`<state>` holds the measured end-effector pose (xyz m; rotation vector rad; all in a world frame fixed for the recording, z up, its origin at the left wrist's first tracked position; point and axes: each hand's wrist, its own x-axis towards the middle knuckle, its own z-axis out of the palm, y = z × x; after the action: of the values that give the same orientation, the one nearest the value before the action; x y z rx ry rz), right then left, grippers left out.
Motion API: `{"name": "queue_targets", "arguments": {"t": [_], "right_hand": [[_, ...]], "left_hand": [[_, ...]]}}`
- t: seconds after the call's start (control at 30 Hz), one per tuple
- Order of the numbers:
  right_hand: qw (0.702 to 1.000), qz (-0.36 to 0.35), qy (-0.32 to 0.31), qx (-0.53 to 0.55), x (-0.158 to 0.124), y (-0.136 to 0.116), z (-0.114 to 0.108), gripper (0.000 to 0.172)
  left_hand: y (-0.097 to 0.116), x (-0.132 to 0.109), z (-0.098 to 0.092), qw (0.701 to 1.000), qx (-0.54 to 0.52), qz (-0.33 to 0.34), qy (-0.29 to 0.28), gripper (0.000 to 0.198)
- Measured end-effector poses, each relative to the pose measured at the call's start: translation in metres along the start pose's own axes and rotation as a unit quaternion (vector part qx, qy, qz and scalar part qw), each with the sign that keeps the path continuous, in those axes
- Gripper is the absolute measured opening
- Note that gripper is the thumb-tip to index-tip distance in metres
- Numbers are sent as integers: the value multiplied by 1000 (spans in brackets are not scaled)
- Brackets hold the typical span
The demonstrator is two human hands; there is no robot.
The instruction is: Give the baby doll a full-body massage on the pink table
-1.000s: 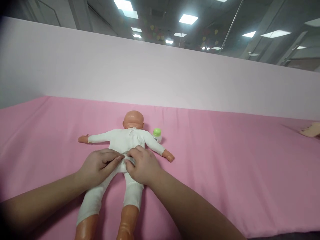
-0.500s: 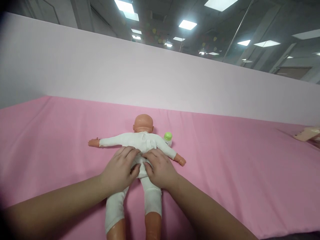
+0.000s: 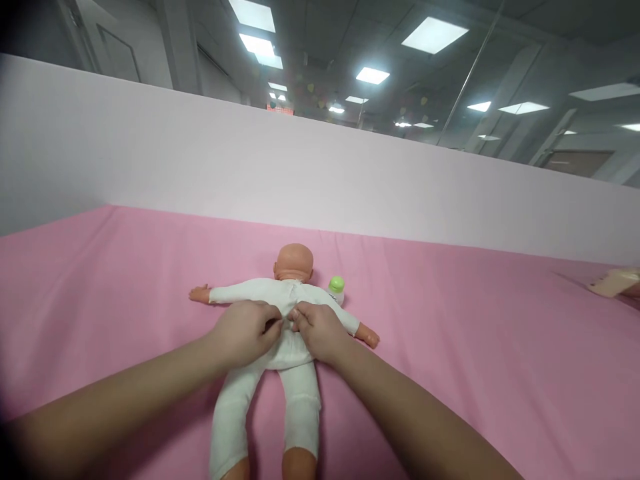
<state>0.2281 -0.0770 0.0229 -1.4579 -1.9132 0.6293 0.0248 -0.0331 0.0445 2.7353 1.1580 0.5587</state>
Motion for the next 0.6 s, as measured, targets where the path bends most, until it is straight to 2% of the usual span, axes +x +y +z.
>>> {"name": "queue_targets", "arguments": {"t": [0.1, 0.27, 0.37, 0.43, 0.6], "right_hand": [[998, -27, 47, -39, 2, 6, 9, 30], [967, -129, 151, -157, -3, 18, 25, 14], [951, -156, 192, -185, -4, 20, 27, 18], [951, -153, 189, -190, -3, 19, 26, 22], [970, -120, 122, -172, 3, 19, 20, 19]], "left_hand": [[2, 8, 9, 998, 57, 6, 16, 30], [2, 0, 32, 983, 89, 99, 129, 18], [1, -4, 35, 975, 68, 114, 178, 18], [1, -3, 34, 976, 46, 113, 180, 20], [0, 2, 31, 992, 15, 68, 109, 21]]}}
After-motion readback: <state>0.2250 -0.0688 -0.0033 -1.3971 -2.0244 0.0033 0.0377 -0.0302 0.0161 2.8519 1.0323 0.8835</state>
